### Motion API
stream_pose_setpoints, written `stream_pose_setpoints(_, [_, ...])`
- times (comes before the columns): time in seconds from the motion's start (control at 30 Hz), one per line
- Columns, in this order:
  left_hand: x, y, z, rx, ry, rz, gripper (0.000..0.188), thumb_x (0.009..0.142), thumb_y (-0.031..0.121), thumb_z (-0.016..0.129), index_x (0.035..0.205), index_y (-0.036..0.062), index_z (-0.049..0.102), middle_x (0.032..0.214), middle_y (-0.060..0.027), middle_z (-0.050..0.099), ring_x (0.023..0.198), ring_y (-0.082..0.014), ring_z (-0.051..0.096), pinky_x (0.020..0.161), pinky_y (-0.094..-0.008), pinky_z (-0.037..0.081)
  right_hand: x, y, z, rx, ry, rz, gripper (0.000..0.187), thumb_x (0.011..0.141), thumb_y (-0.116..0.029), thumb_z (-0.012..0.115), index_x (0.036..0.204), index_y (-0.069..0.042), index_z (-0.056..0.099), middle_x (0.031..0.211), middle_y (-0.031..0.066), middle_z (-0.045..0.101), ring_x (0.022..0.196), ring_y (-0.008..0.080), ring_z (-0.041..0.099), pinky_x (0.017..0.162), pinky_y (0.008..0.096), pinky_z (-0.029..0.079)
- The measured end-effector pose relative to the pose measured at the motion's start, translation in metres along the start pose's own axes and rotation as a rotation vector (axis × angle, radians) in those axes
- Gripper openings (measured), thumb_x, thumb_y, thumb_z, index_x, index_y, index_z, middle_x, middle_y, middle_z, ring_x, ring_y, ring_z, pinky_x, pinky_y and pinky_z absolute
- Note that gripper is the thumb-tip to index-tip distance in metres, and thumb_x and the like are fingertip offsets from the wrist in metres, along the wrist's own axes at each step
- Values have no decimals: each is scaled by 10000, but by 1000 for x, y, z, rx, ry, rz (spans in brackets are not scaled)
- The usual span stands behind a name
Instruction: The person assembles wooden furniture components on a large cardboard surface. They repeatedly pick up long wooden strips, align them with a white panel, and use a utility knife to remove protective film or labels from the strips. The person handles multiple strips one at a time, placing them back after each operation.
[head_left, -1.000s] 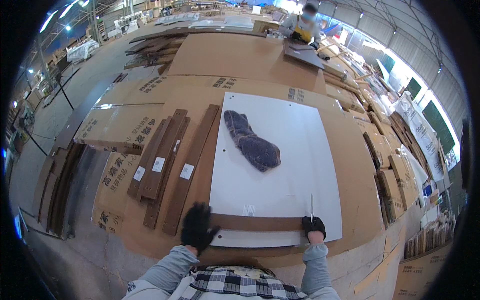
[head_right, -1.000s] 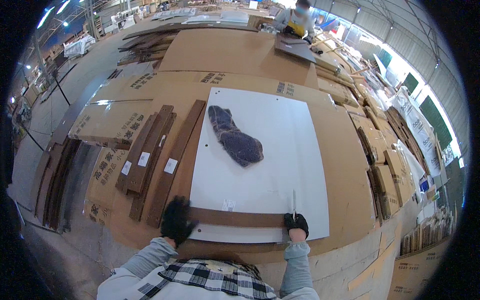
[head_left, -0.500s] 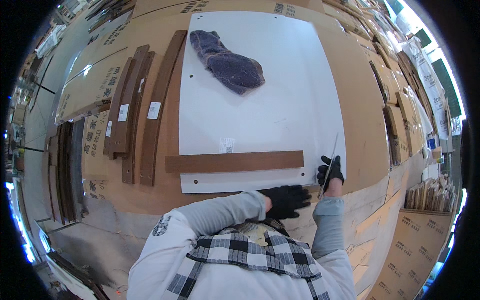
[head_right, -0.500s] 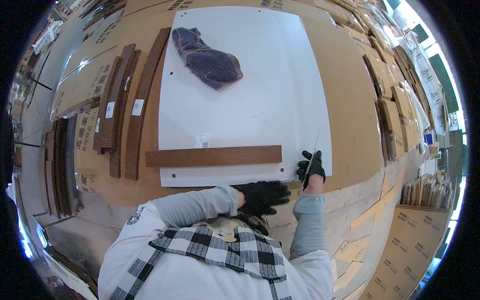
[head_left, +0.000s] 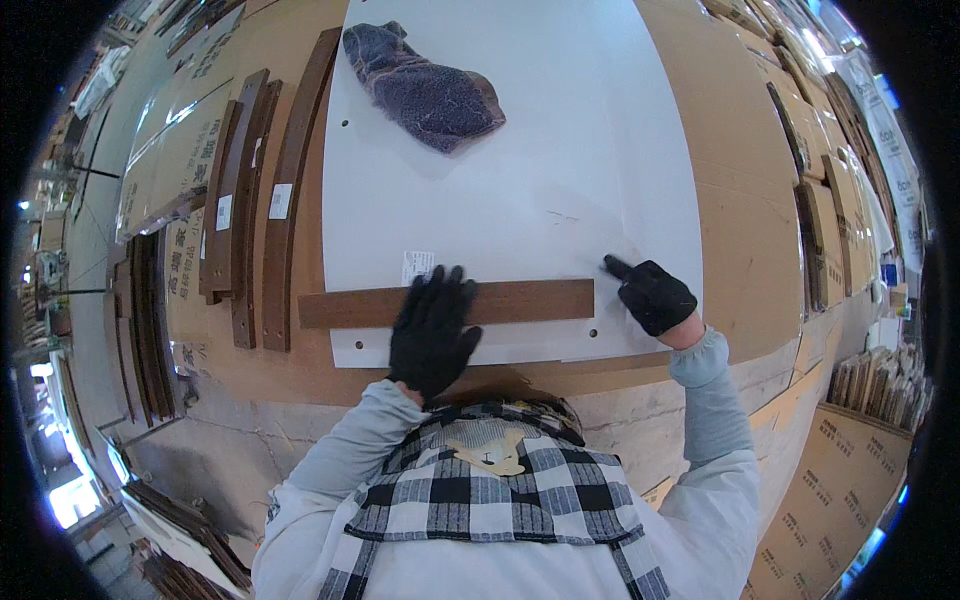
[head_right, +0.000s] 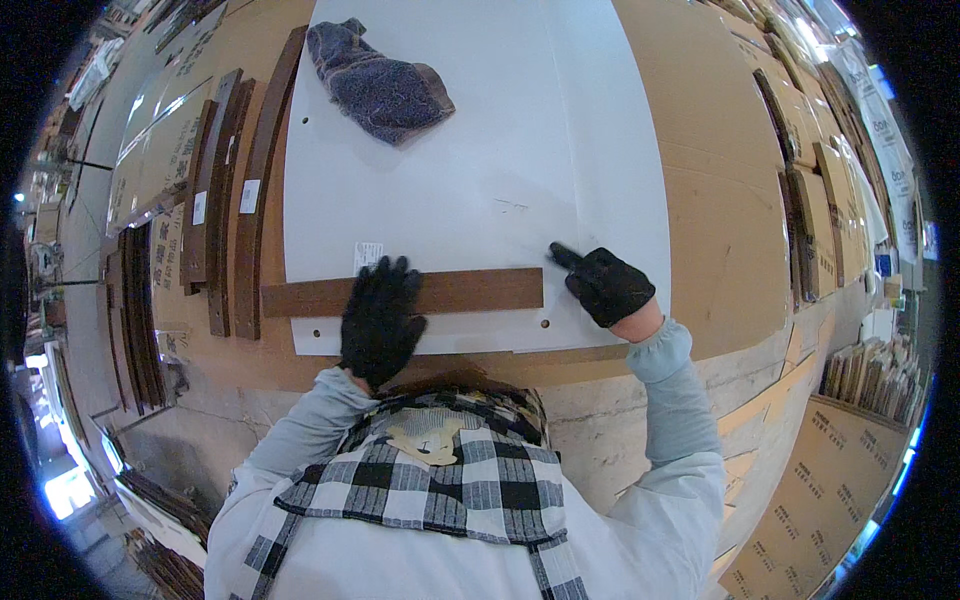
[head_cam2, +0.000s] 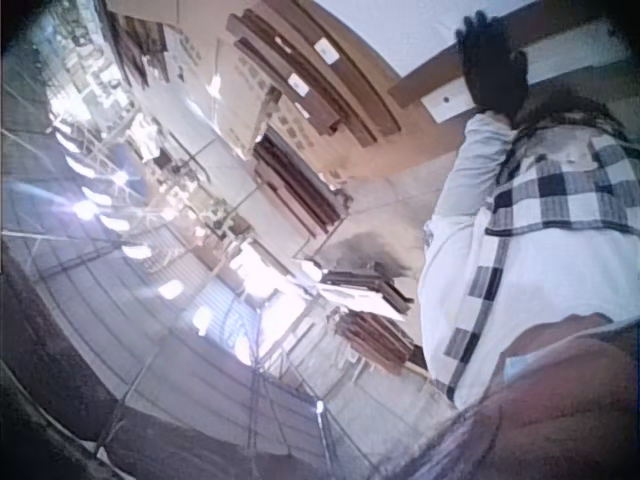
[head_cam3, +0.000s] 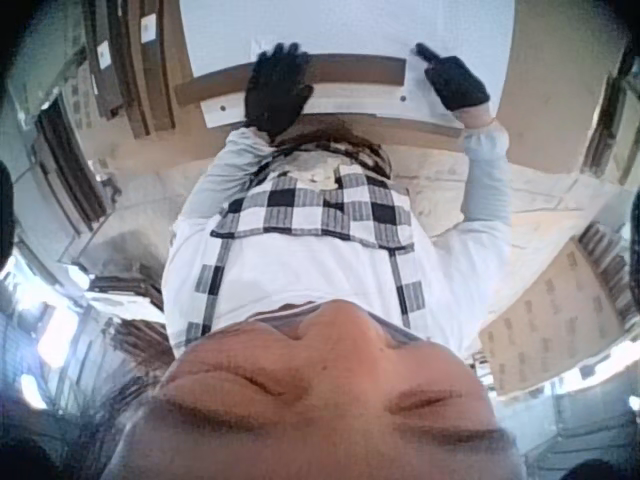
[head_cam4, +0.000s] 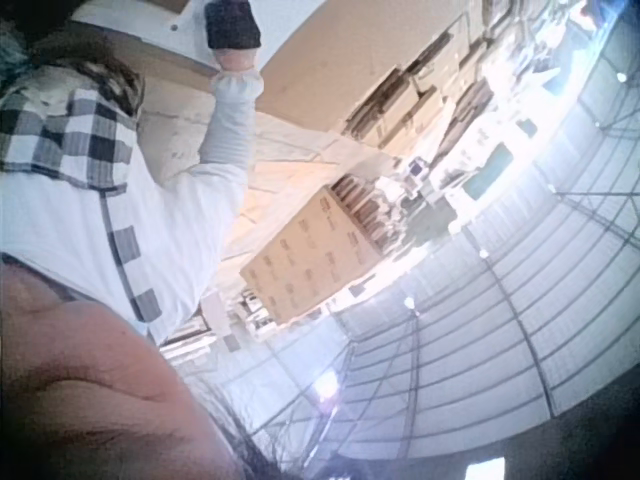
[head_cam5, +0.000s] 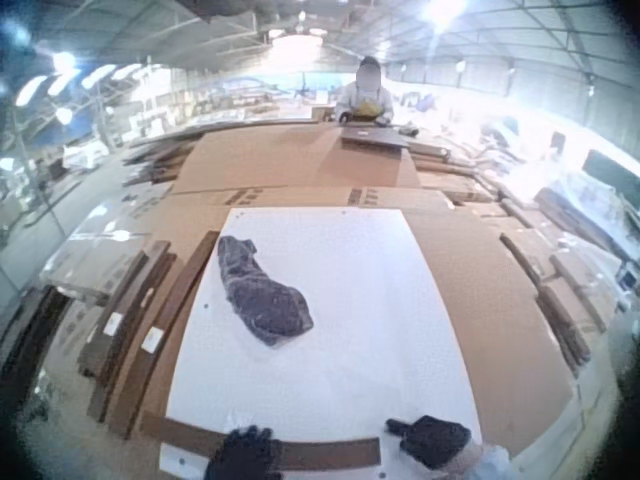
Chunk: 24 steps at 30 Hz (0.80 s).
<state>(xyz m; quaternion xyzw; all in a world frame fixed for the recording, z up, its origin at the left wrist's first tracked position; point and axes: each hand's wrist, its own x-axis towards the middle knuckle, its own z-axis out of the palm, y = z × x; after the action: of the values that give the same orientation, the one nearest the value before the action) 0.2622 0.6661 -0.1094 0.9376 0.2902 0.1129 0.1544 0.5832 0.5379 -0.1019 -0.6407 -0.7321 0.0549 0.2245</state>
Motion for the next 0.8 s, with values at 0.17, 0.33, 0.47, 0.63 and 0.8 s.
stream_pose_setpoints(0.17, [-25,-28,-4,272,206,-266,572,790,179,616,1334,97,460,1407,-161,392,1323,-360,330,1103,-516,207,43,23,-29,-148,-271,-323,420,759,-201,652,1176,-229,619,638,53,497,548,212,528,464,334,443])
stream_pose_setpoints(0.33, [-28,-34,2,211,260,-298,555,763,163,628,1300,108,500,1370,-135,444,1311,-350,350,1093,-513,224,61,46,-27,-98,-358,-496,376,753,-206,656,1127,-233,641,597,30,487,530,198,525,435,329,438])
stream_pose_setpoints(0.47, [-26,-31,0,188,287,-306,560,732,137,640,1279,106,522,1351,-132,466,1303,-345,365,1089,-508,238,79,46,-29,-60,-384,-575,380,758,-217,654,1133,-270,636,600,14,495,542,183,535,451,319,455])
stream_pose_setpoints(0.63, [-26,-33,0,148,287,-314,560,711,119,645,1260,102,539,1328,-129,490,1291,-341,384,1084,-508,247,106,43,-18,0,-484,-655,352,781,-240,648,1126,-312,629,635,20,523,560,185,551,470,328,470])
stream_pose_setpoints(0.8, [-26,-32,1,167,305,-311,579,691,113,652,1259,97,539,1334,-123,487,1286,-339,393,1082,-510,251,136,17,8,11,-595,-710,307,869,-298,569,1172,-338,593,708,54,578,636,244,609,515,361,503])
